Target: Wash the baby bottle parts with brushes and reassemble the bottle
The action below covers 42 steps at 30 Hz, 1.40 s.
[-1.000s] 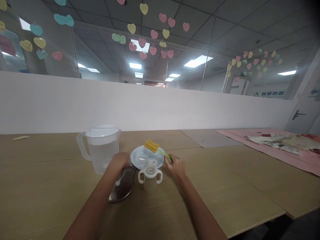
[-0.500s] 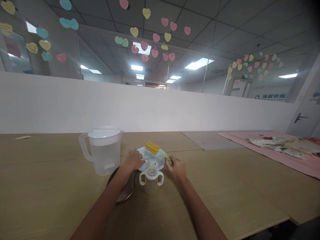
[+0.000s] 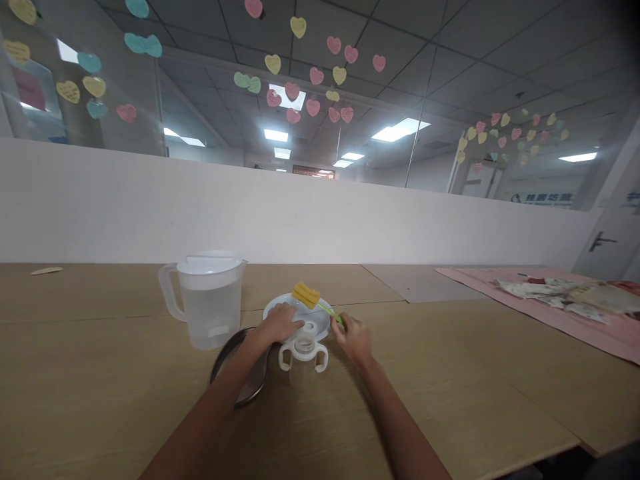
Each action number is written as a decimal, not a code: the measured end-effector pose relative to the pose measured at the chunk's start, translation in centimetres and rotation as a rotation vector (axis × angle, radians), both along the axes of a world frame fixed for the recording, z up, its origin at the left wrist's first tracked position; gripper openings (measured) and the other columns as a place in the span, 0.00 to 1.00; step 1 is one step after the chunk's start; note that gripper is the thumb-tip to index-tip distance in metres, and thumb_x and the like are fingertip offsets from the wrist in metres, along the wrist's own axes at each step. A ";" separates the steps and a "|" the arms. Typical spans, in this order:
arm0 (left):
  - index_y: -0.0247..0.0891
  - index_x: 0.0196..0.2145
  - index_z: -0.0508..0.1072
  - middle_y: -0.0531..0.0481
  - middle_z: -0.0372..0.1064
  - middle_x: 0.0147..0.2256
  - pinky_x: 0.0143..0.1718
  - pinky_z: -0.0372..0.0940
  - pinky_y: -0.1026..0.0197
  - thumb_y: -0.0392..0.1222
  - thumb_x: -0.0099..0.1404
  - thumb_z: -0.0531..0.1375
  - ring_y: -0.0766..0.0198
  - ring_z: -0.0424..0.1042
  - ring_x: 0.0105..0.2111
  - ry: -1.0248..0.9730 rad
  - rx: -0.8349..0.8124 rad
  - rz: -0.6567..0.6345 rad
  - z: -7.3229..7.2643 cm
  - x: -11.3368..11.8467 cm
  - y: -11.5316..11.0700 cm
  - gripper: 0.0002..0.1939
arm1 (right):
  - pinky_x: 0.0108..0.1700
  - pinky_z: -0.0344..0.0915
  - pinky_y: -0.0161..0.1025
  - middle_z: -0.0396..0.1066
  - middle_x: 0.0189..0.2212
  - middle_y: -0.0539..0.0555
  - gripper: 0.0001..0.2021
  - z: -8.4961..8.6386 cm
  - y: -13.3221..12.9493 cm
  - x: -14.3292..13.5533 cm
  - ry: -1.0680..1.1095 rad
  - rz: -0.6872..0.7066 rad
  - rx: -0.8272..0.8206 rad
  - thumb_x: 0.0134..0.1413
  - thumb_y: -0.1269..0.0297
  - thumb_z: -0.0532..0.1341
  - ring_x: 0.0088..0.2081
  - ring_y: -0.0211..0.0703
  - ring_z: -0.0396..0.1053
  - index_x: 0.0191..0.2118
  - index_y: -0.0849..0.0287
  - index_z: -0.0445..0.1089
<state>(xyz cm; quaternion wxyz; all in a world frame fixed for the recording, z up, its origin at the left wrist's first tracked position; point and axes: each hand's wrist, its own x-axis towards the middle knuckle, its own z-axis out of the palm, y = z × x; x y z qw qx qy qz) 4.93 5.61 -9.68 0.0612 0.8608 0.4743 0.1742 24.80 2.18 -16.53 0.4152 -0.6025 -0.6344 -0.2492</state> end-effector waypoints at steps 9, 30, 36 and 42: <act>0.33 0.42 0.71 0.42 0.69 0.44 0.49 0.58 0.58 0.38 0.58 0.54 0.57 0.67 0.46 -0.375 0.116 0.126 1.3 0.6 0.0 0.15 | 0.23 0.44 0.33 0.68 0.17 0.52 0.23 0.1 -0.1 0.0 0.061 0.011 -0.027 0.58 0.53 0.45 0.17 0.34 0.60 0.23 0.60 0.67; 0.45 0.60 0.45 0.44 0.40 0.58 0.51 0.57 0.56 0.25 0.49 0.52 0.58 0.56 0.52 -0.358 0.441 -0.139 4.0 -1.7 -1.1 0.42 | 0.23 0.46 0.32 0.68 0.17 0.52 0.22 0.3 -0.4 -0.2 0.115 0.035 0.023 0.58 0.54 0.47 0.18 0.34 0.60 0.24 0.60 0.69; 0.49 0.61 0.41 0.46 0.54 0.53 0.54 0.51 0.49 0.22 0.47 0.50 0.57 0.61 0.50 -0.265 0.356 -0.189 4.4 -1.1 -2.2 0.46 | 0.25 0.51 0.31 0.71 0.20 0.53 0.15 0.1 -0.5 -0.1 -0.044 0.152 0.142 0.56 0.58 0.52 0.21 0.34 0.65 0.29 0.61 0.71; 0.48 0.61 0.44 0.44 0.54 0.56 0.45 0.61 0.59 0.27 0.46 0.55 0.59 0.64 0.47 -0.503 -0.042 -0.436 5.1 -1.1 -3.4 0.46 | 0.27 0.54 0.32 0.69 0.18 0.52 0.11 0.5 -1.0 0.4 -0.178 0.197 0.285 0.53 0.61 0.55 0.21 0.34 0.64 0.28 0.61 0.71</act>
